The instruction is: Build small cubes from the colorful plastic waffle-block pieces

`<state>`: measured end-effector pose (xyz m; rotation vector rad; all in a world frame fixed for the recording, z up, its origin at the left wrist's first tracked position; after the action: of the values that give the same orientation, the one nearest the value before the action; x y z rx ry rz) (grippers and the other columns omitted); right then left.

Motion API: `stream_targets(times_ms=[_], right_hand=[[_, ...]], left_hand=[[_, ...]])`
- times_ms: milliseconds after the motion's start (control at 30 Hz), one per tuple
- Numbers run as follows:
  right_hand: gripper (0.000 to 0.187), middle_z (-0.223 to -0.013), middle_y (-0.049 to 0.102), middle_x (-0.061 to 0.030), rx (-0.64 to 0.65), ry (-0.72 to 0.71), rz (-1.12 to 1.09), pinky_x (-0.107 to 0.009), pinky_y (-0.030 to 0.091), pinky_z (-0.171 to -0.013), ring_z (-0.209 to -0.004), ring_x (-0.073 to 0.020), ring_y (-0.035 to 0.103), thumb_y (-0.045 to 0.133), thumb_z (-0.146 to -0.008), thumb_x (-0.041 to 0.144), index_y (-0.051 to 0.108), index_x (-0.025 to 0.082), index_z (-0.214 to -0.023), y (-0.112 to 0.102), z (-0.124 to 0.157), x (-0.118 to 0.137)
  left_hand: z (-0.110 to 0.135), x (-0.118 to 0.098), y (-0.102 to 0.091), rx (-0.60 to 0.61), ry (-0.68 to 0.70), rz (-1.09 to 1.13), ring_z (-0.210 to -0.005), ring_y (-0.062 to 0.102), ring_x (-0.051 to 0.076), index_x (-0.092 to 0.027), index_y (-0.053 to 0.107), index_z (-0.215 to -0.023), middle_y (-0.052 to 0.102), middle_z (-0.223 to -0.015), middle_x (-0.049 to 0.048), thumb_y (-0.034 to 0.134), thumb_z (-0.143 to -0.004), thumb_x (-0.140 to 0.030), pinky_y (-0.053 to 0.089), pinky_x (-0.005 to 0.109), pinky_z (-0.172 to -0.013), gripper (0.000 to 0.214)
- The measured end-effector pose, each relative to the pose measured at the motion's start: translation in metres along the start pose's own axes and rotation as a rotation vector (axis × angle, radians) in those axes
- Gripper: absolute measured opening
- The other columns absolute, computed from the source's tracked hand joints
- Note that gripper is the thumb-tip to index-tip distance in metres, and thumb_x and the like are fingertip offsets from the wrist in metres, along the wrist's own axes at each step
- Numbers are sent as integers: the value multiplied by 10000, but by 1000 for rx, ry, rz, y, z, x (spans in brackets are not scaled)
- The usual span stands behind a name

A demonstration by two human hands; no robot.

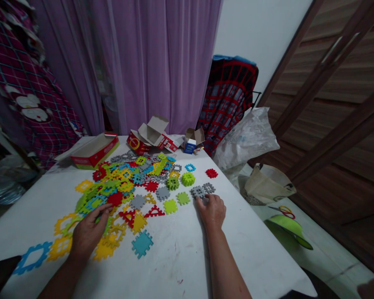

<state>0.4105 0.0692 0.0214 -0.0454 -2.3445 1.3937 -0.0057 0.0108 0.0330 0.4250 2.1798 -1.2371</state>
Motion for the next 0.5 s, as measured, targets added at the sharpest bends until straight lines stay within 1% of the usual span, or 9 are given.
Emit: stream_targets(times_ms=[200,333,500], right_hand=[[353,-1019,689,-111,18,6,0,-340,391,-782,-948,-251,587,682,-792,482,717,165,-943,-1,-1,1],[347,-1016,690,-110,10,-1,-4,-341,398,-801,-962,-250,590,676,-802,475,720,163,-949,-3,0,4],[350,-1038,687,-112,46,11,14,-341,407,-803,-977,-253,598,670,-810,474,718,163,-964,-5,0,6]], left_hand=[[0,1,1,0,1,3,-851,715,177,-280,737,-934,780,-919,-6,481,-839,-409,546,243,-777,302],[-1,2,1,-6,-2,-5,-858,715,179,-281,740,-939,780,-933,-4,482,-840,-409,544,247,-782,305],[-1,1,0,1,-7,-1,-844,715,178,-281,742,-935,780,-912,-9,483,-839,-410,545,243,-766,304]])
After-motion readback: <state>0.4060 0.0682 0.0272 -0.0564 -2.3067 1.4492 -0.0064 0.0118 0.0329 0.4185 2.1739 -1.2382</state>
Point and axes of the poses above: each hand's wrist, its own z-axis away from the middle knuckle, its own y-axis out of the palm, x = y × z, the point moved 4 cm from there along -z, towards the middle knuckle
